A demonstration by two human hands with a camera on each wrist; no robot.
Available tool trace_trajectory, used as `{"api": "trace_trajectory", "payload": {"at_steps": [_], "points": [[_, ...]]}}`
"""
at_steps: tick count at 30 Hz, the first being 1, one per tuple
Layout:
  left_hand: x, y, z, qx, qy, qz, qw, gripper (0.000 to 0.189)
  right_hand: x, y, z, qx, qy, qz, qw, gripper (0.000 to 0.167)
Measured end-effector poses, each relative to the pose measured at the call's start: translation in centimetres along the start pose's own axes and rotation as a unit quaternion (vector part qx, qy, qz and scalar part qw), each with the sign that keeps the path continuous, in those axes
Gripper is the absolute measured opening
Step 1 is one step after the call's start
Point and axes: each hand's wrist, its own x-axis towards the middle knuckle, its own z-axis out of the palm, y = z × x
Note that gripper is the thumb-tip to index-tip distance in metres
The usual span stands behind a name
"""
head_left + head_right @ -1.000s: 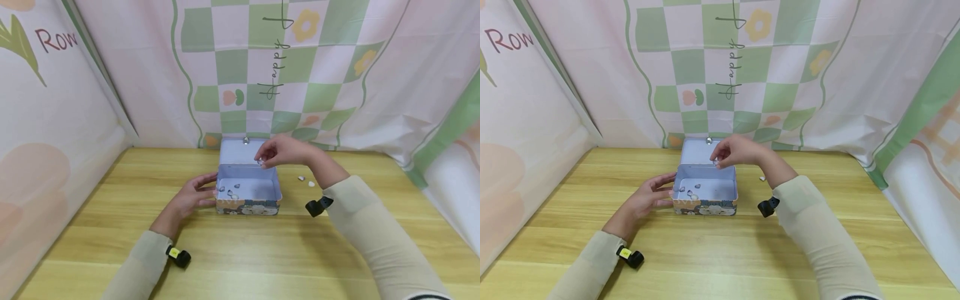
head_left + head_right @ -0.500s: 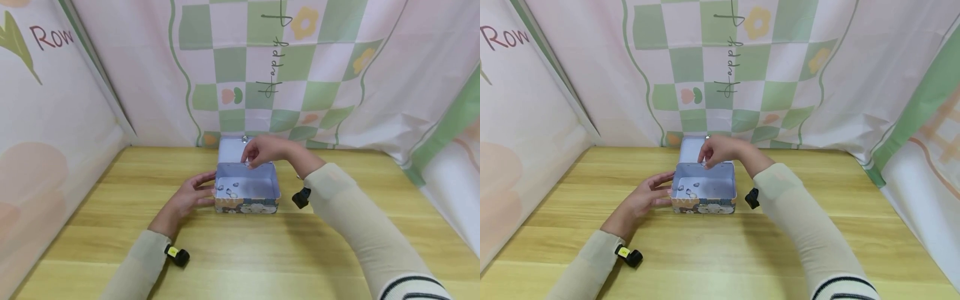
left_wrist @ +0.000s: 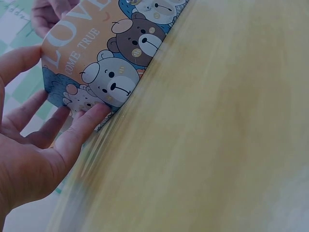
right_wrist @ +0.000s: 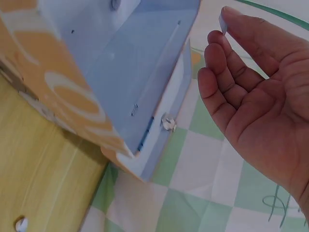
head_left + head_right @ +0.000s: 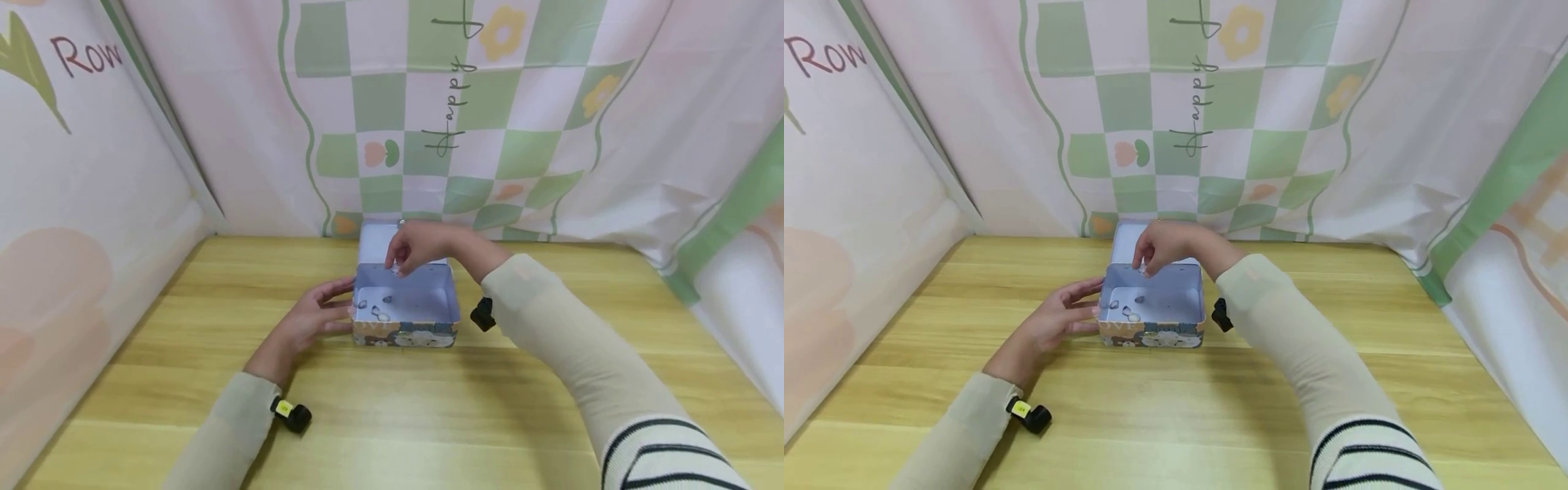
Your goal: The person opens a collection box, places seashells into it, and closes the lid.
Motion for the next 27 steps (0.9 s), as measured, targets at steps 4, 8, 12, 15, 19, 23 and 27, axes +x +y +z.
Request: {"api": "trace_trajectory", "payload": {"at_steps": [4, 8, 12, 15, 19, 23, 27], "points": [[0.1, -0.1, -0.1, 0.001, -0.003, 0.002, 1.0000, 0.069, 0.9, -0.1, 0.6, 0.008, -0.010, -0.003, 0.9999, 0.025], [0.1, -0.1, 0.0, -0.003, -0.005, 0.003, 1.0000, 0.070, 1.8, 0.1, 1.0, 0.044, -0.018, 0.001, 0.9989, 0.025], [0.0, 0.0, 0.0, -0.003, -0.005, 0.004, 1.0000, 0.071, 2.3, 0.3, 1.1, 0.057, -0.022, 0.025, 0.9978, 0.026], [0.0, 0.1, 0.0, 0.000, -0.004, 0.004, 1.0000, 0.071, 2.4, 0.4, 0.9, 0.068, -0.029, 0.042, 0.9964, 0.027], [0.1, 0.0, 0.0, 0.001, -0.006, 0.004, 1.0000, 0.070, 2.1, 0.6, 0.8, 0.075, -0.031, 0.053, 0.9953, 0.028], [0.1, 0.0, 0.0, 0.000, -0.006, 0.004, 1.0000, 0.070, 1.9, 0.9, 1.0, 0.076, -0.025, 0.055, 0.9953, 0.028], [0.0, 0.1, 0.0, -0.001, -0.004, 0.001, 1.0000, 0.070, 1.8, 1.3, 1.1, 0.077, -0.019, 0.055, 0.9953, 0.029]]}}
